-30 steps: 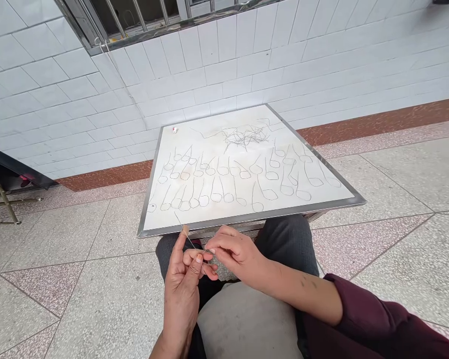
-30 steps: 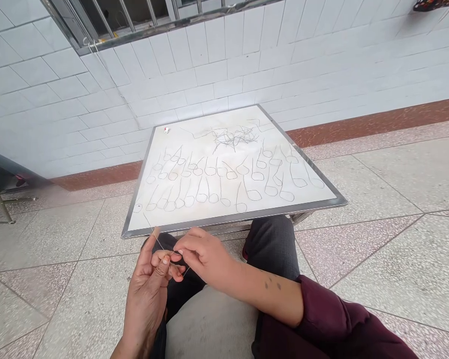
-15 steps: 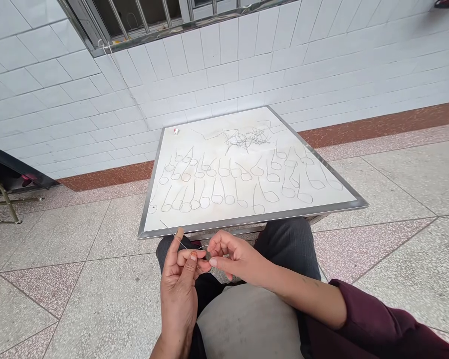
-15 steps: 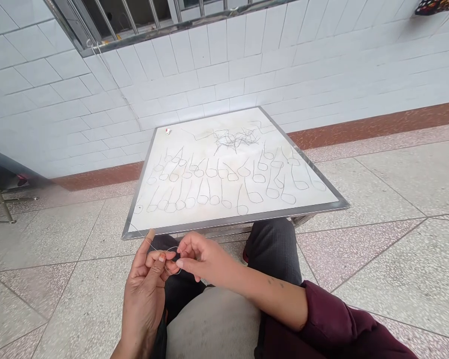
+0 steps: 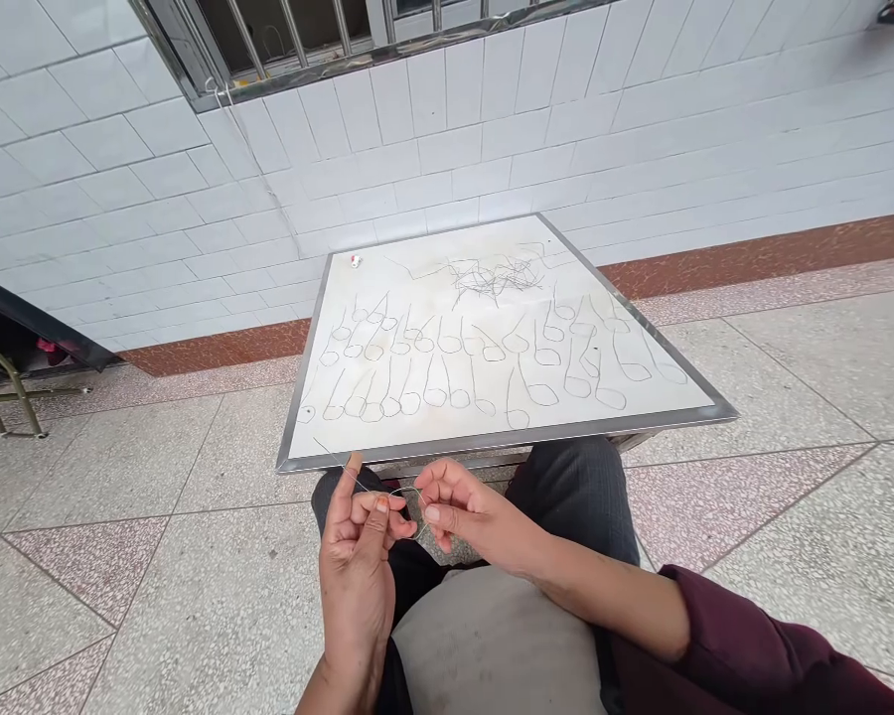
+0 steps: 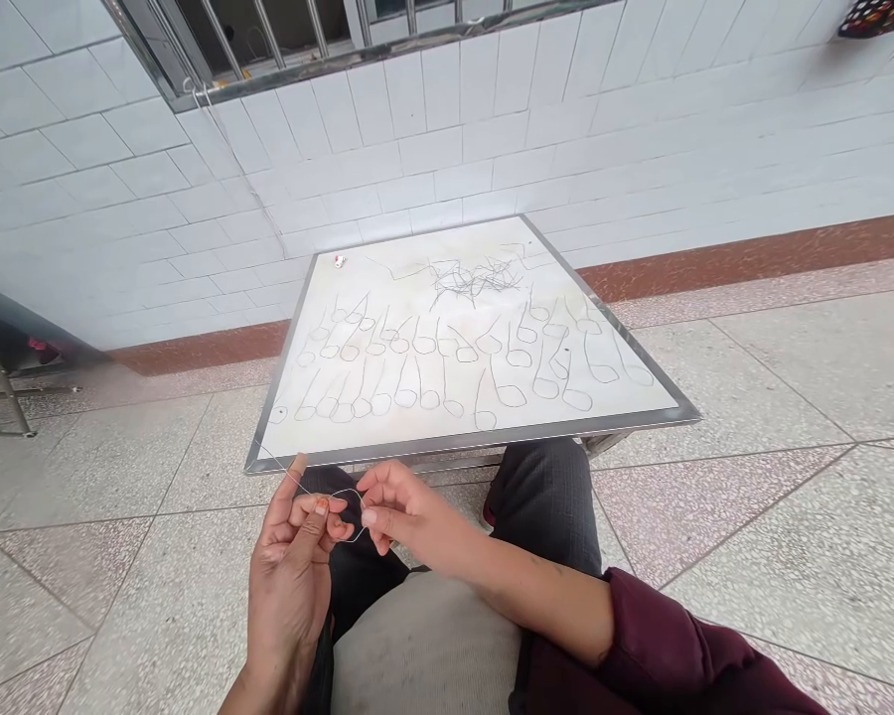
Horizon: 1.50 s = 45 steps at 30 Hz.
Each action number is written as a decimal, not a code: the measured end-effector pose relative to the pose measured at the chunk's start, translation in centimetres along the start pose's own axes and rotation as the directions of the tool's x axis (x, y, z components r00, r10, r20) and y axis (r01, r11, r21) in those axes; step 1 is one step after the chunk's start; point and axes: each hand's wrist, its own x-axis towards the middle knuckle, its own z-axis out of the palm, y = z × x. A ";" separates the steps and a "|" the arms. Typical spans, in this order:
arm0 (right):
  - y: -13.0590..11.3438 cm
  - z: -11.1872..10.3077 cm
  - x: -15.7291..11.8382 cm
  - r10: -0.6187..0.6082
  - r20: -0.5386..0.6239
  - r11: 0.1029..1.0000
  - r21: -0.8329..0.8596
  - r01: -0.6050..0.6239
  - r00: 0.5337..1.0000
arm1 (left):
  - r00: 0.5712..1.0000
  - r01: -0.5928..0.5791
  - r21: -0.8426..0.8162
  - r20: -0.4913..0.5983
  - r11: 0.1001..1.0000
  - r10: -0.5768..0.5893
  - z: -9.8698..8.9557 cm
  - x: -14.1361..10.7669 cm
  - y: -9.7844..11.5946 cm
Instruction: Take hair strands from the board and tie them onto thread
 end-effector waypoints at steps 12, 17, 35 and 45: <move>-0.1 0.0 0.1 0.057 0.011 0.997 0.051 -0.057 0.998 | 0.999 -0.004 0.082 0.032 0.997 0.001 -0.4 0.2 -0.1; -0.2 0.0 0.0 0.100 -0.014 0.987 0.124 -0.098 0.995 | 0.997 -0.006 0.094 0.071 0.996 0.000 -0.4 0.2 0.0; -0.4 -0.4 0.6 -0.336 -0.110 0.758 -0.621 0.199 0.935 | 0.968 0.001 0.310 0.239 0.951 -0.079 -1.3 1.4 -0.8; 0.3 -0.8 0.9 -0.172 -0.264 0.933 -0.352 0.071 0.949 | 0.978 -0.009 0.318 0.200 0.948 -0.057 -1.4 1.7 -0.5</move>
